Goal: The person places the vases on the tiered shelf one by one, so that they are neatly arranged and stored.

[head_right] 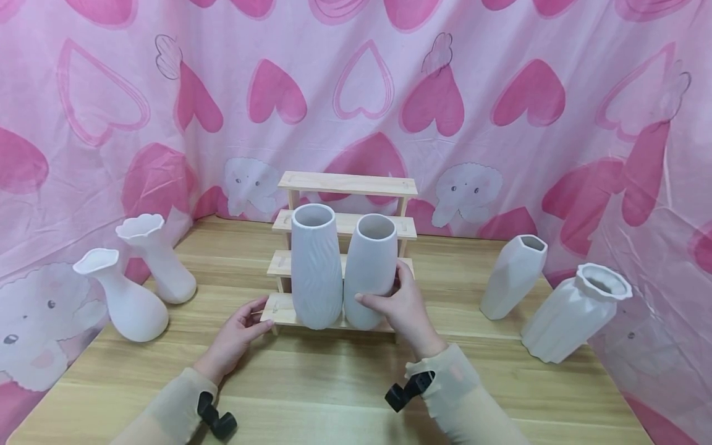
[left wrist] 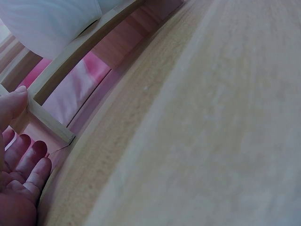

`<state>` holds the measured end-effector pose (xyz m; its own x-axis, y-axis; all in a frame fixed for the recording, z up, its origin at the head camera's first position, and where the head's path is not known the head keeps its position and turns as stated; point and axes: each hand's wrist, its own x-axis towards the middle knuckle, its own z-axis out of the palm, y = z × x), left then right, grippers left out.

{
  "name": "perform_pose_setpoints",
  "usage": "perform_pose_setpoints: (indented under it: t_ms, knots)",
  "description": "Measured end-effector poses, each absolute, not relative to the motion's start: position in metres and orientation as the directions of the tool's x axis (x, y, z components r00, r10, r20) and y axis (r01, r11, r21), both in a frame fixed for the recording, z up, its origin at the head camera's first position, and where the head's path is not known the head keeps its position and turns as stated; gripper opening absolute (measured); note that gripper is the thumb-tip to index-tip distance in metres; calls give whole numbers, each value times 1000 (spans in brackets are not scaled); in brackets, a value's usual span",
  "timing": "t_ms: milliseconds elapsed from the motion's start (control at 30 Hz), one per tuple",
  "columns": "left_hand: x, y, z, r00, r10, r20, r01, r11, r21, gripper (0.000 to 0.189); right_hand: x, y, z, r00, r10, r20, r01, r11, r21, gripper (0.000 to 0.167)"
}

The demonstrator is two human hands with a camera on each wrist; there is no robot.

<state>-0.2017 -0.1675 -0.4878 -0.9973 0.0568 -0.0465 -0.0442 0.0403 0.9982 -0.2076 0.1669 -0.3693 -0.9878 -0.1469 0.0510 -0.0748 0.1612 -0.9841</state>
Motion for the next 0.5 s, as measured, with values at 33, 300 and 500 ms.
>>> perform_pose_setpoints:
  t_ms: [33,300,500]
  knots:
    - [-202,-167,-488,-997,57,-46,-44,40,998,61,-208,167,-369,-987,-150,48,-73,160,-984,90]
    - [-202,-167,-487,-998,55,-39,-36,47,998,61,-208,167,-369,-986,-158,49,-76,168,-983,88]
    - [-201,-167,-487,-998,56,-42,-39,44,998,61,-208,168,-371,-982,-175,66,-94,157,-983,88]
